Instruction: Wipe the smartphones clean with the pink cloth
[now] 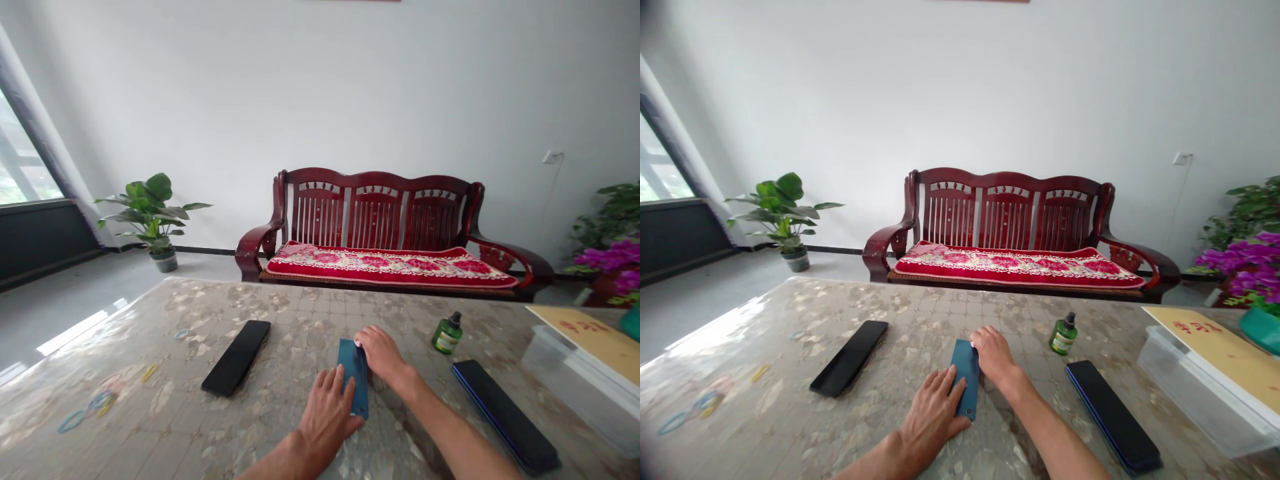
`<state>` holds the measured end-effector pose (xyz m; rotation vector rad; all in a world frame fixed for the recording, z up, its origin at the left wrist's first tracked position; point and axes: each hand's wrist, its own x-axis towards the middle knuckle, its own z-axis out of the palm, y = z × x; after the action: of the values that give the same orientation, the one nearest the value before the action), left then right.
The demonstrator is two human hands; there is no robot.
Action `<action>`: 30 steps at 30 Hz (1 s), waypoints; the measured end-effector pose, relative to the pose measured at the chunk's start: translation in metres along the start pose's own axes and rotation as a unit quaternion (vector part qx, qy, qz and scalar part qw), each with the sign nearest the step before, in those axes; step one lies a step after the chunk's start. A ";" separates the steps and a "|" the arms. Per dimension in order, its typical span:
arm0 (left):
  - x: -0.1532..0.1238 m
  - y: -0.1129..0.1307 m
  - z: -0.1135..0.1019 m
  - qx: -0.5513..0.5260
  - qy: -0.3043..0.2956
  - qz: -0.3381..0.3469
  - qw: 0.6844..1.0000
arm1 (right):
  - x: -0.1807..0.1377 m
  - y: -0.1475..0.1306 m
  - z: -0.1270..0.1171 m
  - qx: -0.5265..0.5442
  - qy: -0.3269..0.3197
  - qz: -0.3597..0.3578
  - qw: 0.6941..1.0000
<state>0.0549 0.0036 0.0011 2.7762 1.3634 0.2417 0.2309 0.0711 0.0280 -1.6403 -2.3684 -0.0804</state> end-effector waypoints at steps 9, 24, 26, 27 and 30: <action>0.022 0.039 -0.001 0.085 -0.015 -0.091 0.992 | -0.026 -0.006 0.017 0.141 0.098 0.081 0.982; -0.017 -0.024 -0.036 0.003 -0.048 -0.039 0.998 | -0.029 -0.025 0.011 0.243 0.246 0.038 0.938; -0.019 -0.030 -0.038 -0.032 -0.044 -0.060 0.997 | -0.026 -0.033 0.006 0.220 0.246 0.008 0.944; -0.019 -0.032 -0.036 -0.044 -0.036 -0.059 0.997 | -0.026 -0.037 0.004 0.212 0.246 -0.004 0.946; -0.020 -0.038 -0.027 -0.062 0.007 -0.057 0.996 | -0.030 -0.055 0.000 0.193 0.237 -0.040 0.951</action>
<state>0.0087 0.0104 0.0212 2.5916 1.4522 0.3309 0.1895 0.0240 0.0263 -1.1822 -1.9317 -0.0198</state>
